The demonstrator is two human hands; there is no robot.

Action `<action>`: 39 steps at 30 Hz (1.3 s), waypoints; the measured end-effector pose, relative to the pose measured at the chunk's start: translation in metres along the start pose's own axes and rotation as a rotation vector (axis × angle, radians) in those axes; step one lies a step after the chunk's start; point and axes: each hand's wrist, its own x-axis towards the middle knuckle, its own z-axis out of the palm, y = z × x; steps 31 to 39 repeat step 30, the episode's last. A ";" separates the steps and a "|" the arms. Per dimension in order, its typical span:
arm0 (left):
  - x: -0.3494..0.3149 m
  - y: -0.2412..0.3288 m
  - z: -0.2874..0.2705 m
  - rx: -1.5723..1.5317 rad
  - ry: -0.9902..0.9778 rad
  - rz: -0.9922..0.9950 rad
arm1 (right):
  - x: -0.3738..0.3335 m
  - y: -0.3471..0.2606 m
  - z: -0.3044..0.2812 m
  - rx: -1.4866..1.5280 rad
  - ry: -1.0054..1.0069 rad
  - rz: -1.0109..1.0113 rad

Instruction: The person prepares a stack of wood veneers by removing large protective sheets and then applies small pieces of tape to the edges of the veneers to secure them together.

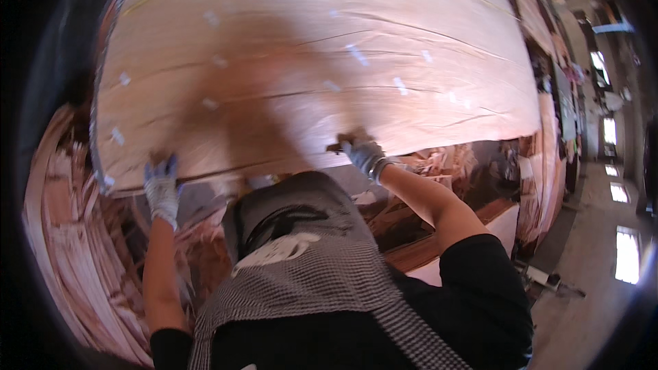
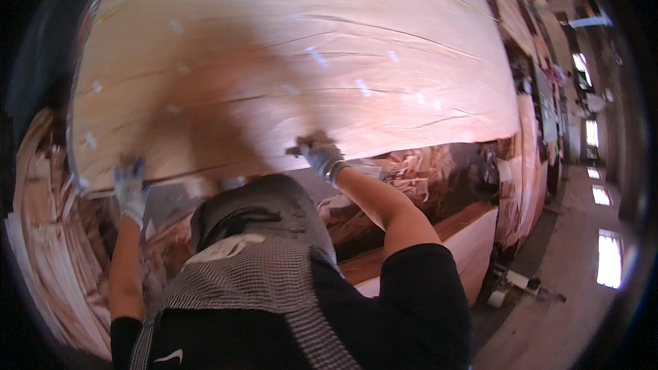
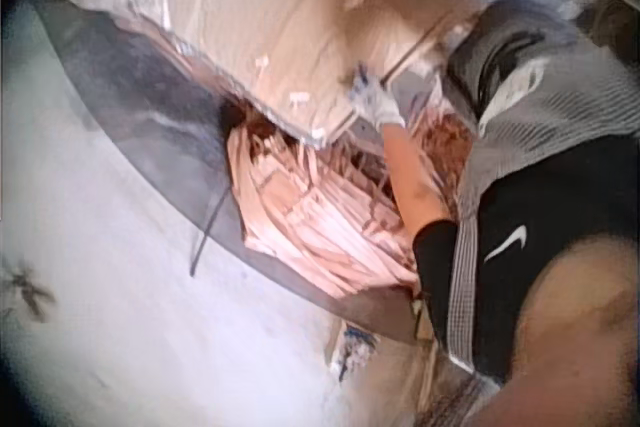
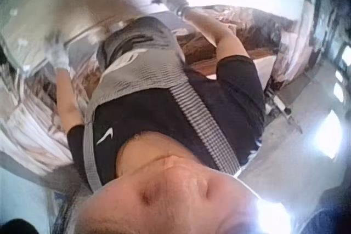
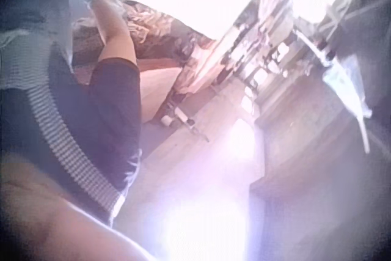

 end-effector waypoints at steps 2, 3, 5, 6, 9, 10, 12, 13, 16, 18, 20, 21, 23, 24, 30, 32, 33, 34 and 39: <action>0.010 0.018 -0.004 0.183 -0.107 -0.105 | -0.026 0.069 0.002 0.271 0.004 0.188; 0.014 0.033 -0.008 0.154 -0.222 -0.225 | -0.036 0.089 0.002 0.458 0.078 0.259; 0.026 0.070 -0.014 0.119 0.040 -0.268 | -0.045 0.099 0.004 0.791 0.188 0.363; 0.043 0.104 -0.014 0.058 0.190 -0.158 | -0.045 0.096 0.008 0.683 0.254 0.478; 0.064 0.244 -0.034 -0.270 0.193 0.110 | -0.043 0.104 0.027 0.692 0.228 0.445; 0.075 0.292 -0.046 -0.381 0.268 0.205 | -0.038 0.109 0.034 0.716 0.197 0.387; 0.090 0.368 -0.075 -0.436 0.228 0.368 | -0.039 0.113 0.051 0.224 0.122 0.072; 0.097 0.395 -0.089 -0.415 0.197 0.366 | -0.039 0.114 0.058 0.200 0.134 0.036; 0.113 0.462 -0.117 -0.442 0.182 0.302 | -0.035 0.113 0.063 0.233 0.027 0.029; 0.116 0.471 -0.118 -0.407 0.130 0.249 | -0.043 0.114 0.060 -0.015 0.109 -0.050; 0.128 0.466 -0.111 -0.369 0.112 0.227 | -0.046 0.132 0.057 0.088 0.060 -0.110; 0.129 0.466 -0.105 -0.335 0.105 0.220 | -0.052 0.142 0.060 0.135 0.020 -0.107; 0.130 0.478 -0.098 -0.243 0.138 0.193 | -0.070 0.194 0.068 0.200 0.038 -0.086; 0.124 0.476 -0.098 -0.183 0.173 0.180 | -0.083 0.224 0.071 0.233 0.052 -0.079; 0.126 0.493 -0.061 0.061 -0.044 -0.028 | -0.154 0.440 0.083 0.124 -0.061 -0.189; 0.126 0.493 -0.061 0.061 -0.044 -0.028 | -0.154 0.440 0.083 0.124 -0.061 -0.189; 0.126 0.493 -0.061 0.061 -0.044 -0.028 | -0.154 0.440 0.083 0.124 -0.061 -0.189; 0.126 0.493 -0.061 0.061 -0.044 -0.028 | -0.154 0.440 0.083 0.124 -0.061 -0.189; 0.126 0.493 -0.061 0.061 -0.044 -0.028 | -0.154 0.440 0.083 0.124 -0.061 -0.189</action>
